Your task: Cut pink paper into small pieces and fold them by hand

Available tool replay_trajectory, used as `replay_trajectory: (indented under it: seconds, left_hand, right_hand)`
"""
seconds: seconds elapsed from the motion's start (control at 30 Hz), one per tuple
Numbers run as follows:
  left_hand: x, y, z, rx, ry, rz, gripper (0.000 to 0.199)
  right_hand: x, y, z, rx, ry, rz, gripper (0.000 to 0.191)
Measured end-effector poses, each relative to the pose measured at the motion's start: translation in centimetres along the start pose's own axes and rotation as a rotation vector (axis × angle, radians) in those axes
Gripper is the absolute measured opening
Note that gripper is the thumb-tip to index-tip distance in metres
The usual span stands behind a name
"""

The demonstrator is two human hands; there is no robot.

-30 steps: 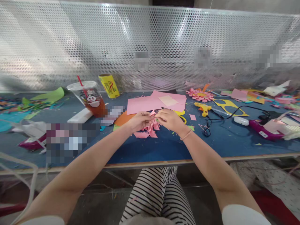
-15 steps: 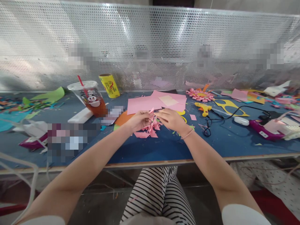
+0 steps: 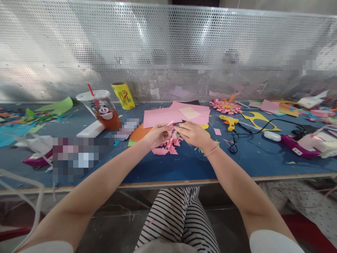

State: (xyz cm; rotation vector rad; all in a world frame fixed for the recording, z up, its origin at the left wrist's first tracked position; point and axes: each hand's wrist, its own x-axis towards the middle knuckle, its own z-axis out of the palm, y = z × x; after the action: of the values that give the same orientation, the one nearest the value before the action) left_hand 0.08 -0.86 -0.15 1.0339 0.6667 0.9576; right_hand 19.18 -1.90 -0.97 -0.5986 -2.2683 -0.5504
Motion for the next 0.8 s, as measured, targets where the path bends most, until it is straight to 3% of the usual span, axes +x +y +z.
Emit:
replay_trajectory:
  seconds: [0.27, 0.43, 0.57, 0.67, 0.73, 0.8]
  left_hand:
    - [-0.1, -0.1, 0.2, 0.011, 0.007, 0.048, 0.013]
    - [0.1, -0.4, 0.1, 0.037, -0.002, 0.073, 0.016]
    - [0.3, -0.4, 0.0, 0.057, 0.023, 0.109, 0.016]
    - [0.4, -0.5, -0.1, 0.122, 0.061, 0.122, 0.018]
    - [0.4, -0.6, -0.1, 0.177, 0.077, 0.126, 0.019]
    - [0.4, -0.7, 0.0, 0.237, 0.08, 0.14, 0.021]
  right_hand:
    - [0.0, -0.1, -0.4, -0.24, -0.208, -0.104, 0.032]
    - [-0.1, -0.3, -0.6, -0.282, -0.207, -0.137, 0.034]
    - [0.0, -0.4, -0.4, -0.16, -0.169, -0.115, 0.032]
    - [0.3, -0.8, 0.1, 0.069, -0.025, 0.076, 0.022]
    - [0.6, -1.1, 0.6, 0.249, 0.093, 0.332, 0.018]
    - [0.9, -1.5, 1.2, 0.429, 0.108, 0.578, 0.021]
